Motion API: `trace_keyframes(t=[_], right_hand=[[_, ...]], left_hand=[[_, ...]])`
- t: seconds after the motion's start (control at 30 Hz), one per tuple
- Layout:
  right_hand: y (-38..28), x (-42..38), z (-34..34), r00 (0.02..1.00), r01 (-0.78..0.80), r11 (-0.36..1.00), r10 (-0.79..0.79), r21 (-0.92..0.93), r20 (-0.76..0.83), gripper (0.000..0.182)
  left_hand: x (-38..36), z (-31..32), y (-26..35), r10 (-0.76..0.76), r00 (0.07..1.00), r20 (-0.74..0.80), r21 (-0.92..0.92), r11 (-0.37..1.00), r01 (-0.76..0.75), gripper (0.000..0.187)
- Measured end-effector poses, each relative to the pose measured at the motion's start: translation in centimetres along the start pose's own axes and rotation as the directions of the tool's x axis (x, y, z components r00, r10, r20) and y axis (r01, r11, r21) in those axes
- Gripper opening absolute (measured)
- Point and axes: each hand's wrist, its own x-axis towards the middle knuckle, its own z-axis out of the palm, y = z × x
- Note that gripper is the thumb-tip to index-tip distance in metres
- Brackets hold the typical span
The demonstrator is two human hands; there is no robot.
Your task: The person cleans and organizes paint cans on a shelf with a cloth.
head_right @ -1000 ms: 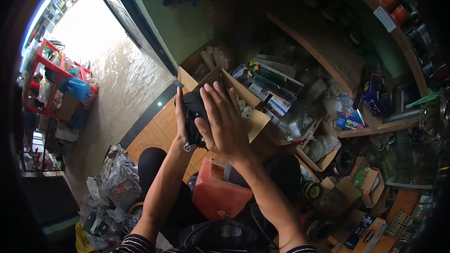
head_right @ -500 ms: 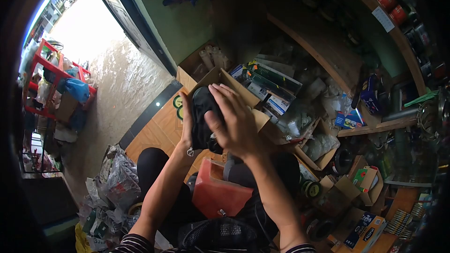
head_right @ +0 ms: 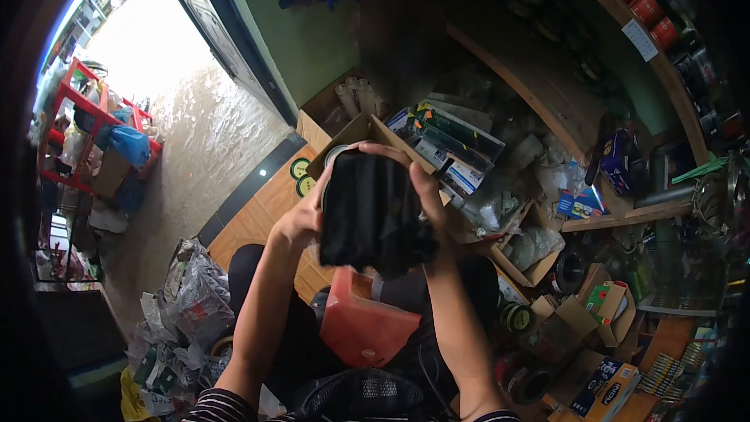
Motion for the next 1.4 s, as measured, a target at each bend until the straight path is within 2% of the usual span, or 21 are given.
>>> trace_keyframes(t=[0.07,0.2,0.3,0.33,0.43,0.53,0.6,0.63,0.67,0.73,0.8,0.83,0.9,0.97,1.0,1.1,1.13,1.23,1.33,1.37,1.4], right_hand=[[0.0,-0.1,0.1,0.989,-0.141,0.931,0.148,0.337,0.005,0.067],[0.2,0.2,-0.3,0.986,-0.117,0.933,0.149,0.340,-0.071,0.068],[1.0,0.2,1.6,0.964,0.039,0.997,-0.019,0.073,-0.267,0.069],[1.9,0.1,1.2,0.966,0.074,0.996,-0.061,0.041,-0.250,0.073],[4.0,-0.2,1.5,0.911,0.202,0.893,-0.322,-0.403,-0.258,0.082],[6.0,-0.4,1.2,0.860,0.173,0.848,-0.378,-0.501,-0.342,0.079],[6.1,-0.1,-0.1,0.844,0.192,0.874,-0.379,-0.446,-0.380,0.074],[5.4,0.2,0.2,0.842,0.253,0.942,-0.327,-0.222,-0.430,0.070],[3.5,0.3,1.0,0.882,0.205,0.964,-0.108,0.167,-0.458,0.069],[3.4,0.2,-2.9,0.998,0.055,0.815,-0.068,0.577,0.001,0.068],[3.8,-0.2,-3.6,0.985,0.007,0.914,0.064,0.405,-0.161,0.068],[3.5,-0.1,-3.4,0.962,-0.033,0.948,0.116,0.316,-0.248,0.069],[4.3,-0.5,-2.7,0.965,0.111,0.987,-0.135,-0.120,-0.223,0.069],[3.5,0.5,-0.2,0.961,0.030,0.999,-0.019,0.038,-0.274,0.070],[4.6,0.2,-0.6,0.970,0.015,0.997,-0.032,-0.073,-0.243,0.078],[4.0,0.2,0.8,0.984,0.071,0.879,-0.140,-0.472,-0.114,0.083],[4.2,0.3,1.0,0.985,0.092,0.824,-0.158,-0.558,-0.071,0.086],[4.8,0.1,1.7,0.977,0.195,0.814,-0.209,-0.548,0.037,0.082],[5.5,-0.8,1.7,0.979,0.194,0.638,-0.178,-0.745,0.102,0.074],[5.2,-1.3,2.1,0.990,0.139,0.640,-0.108,-0.755,0.091,0.067],[5.0,-1.3,2.2,0.983,0.180,0.587,-0.130,-0.789,0.127,0.064]], left_hand=[[0.6,-0.6,-1.1,0.031,0.999,0.040,-0.011,0.999,-0.031,0.142],[0.7,-0.8,-1.5,0.040,0.999,-0.011,-0.025,0.999,-0.040,0.138],[0.6,-1.2,-1.7,0.113,0.990,-0.082,-0.084,0.989,-0.120,0.125],[0.7,-1.0,-1.7,0.124,0.986,-0.109,-0.111,0.985,-0.136,0.122],[1.2,-0.1,-2.4,0.173,0.966,-0.194,-0.172,0.963,-0.207,0.110],[1.6,0.4,-3.5,0.274,0.922,-0.272,0.138,0.960,-0.244,0.104],[1.4,-0.4,-3.1,0.239,0.947,-0.213,0.185,0.962,-0.202,0.097],[1.4,-0.6,-2.3,0.188,0.962,-0.196,0.169,0.973,-0.156,0.097],[1.4,-0.7,-1.8,0.136,0.974,-0.179,0.153,0.982,-0.109,0.097],[1.5,-0.5,-1.9,0.205,0.962,-0.180,0.377,0.918,-0.125,0.107],[1.5,-0.6,-1.8,0.226,0.962,-0.155,0.615,0.784,-0.085,0.114],[1.5,-0.2,-1.5,0.226,0.966,-0.127,0.567,0.815,-0.116,0.118],[1.4,-1.0,-2.2,0.213,0.971,-0.107,0.587,0.802,-0.111,0.117],[1.3,-1.2,-2.4,0.243,0.960,-0.137,0.556,0.821,-0.128,0.112],[1.2,-1.3,-2.4,0.289,0.941,-0.174,0.597,0.791,-0.133,0.111],[1.8,-2.0,-2.9,0.494,0.839,-0.230,0.728,0.659,-0.189,0.105],[1.9,-1.8,-2.8,0.489,0.830,-0.268,0.710,0.682,-0.173,0.106],[1.9,-1.4,-2.8,0.495,0.796,-0.348,0.636,0.749,-0.187,0.107],[2.4,-1.5,-3.4,0.574,0.669,-0.472,0.665,0.730,-0.157,0.109],[2.2,-2.3,-3.5,0.659,0.649,-0.379,0.707,0.659,-0.256,0.107],[2.1,-2.6,-3.6,0.651,0.636,-0.415,0.699,0.675,-0.235,0.106]])
